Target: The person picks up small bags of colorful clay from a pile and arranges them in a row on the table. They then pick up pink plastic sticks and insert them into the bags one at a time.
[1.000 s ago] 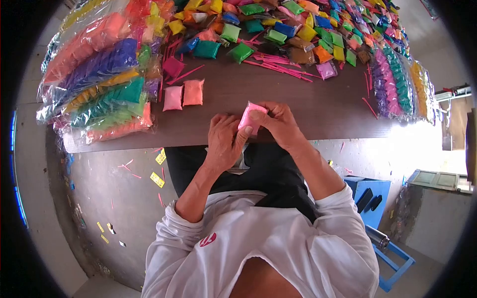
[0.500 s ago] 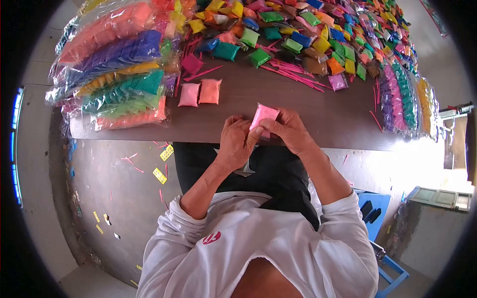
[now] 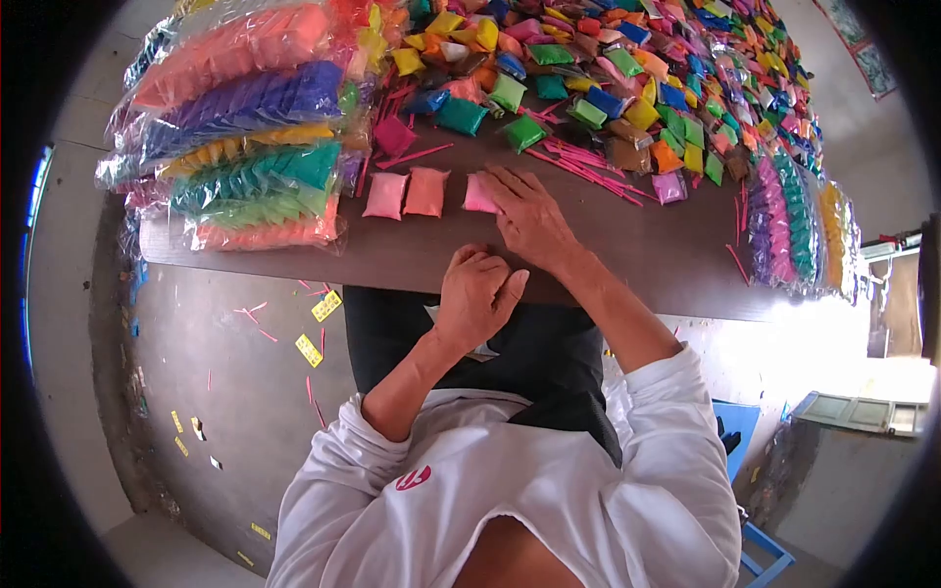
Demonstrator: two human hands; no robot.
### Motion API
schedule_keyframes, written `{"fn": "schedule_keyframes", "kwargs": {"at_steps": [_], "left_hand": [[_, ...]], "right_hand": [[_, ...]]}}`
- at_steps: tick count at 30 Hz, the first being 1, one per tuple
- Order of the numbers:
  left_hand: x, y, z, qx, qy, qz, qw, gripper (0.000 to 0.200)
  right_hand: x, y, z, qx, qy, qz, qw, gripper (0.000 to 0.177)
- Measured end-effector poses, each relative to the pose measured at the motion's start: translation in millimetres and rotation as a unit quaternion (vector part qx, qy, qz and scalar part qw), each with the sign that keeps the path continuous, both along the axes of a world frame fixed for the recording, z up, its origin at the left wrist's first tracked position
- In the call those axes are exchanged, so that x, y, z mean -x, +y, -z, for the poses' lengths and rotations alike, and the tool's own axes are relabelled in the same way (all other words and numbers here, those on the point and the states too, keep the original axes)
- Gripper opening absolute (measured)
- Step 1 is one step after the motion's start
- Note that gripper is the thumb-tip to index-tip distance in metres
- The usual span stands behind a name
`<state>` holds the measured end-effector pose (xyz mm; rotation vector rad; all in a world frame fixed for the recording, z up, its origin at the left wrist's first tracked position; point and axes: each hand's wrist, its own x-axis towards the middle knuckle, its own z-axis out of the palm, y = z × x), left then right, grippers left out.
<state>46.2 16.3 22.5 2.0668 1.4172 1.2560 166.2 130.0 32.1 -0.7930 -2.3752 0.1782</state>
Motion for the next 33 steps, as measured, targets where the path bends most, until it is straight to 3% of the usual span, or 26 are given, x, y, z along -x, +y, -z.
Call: {"fn": "schedule_keyframes", "kwargs": {"at_steps": [4,9,12,15,21,33], "left_hand": [[-2,0,0,-0.028,0.003,-0.005,1.0,0.029],[-5,1,-1,-0.044,0.013,-0.009,0.999,0.026],[-5,1,-2,-0.048,0.018,-0.013,0.999,0.025],[-5,1,-2,-0.056,0.02,-0.015,0.998,0.024],[-6,2,1,-0.06,0.02,-0.021,0.998,0.021],[-12,1,3,-0.062,0.056,-0.03,0.996,0.017]], "right_hand": [[-13,-8,9,0.106,0.127,0.049,0.985,0.036],[-21,-17,1,0.255,0.218,0.146,0.931,0.027],[-12,-16,0,0.255,0.208,0.16,0.931,0.027],[-3,-11,4,0.064,0.134,0.096,0.984,0.028],[11,-7,5,0.073,0.112,0.035,0.99,0.024],[10,-5,8,0.015,0.1,0.023,0.995,0.017]]}}
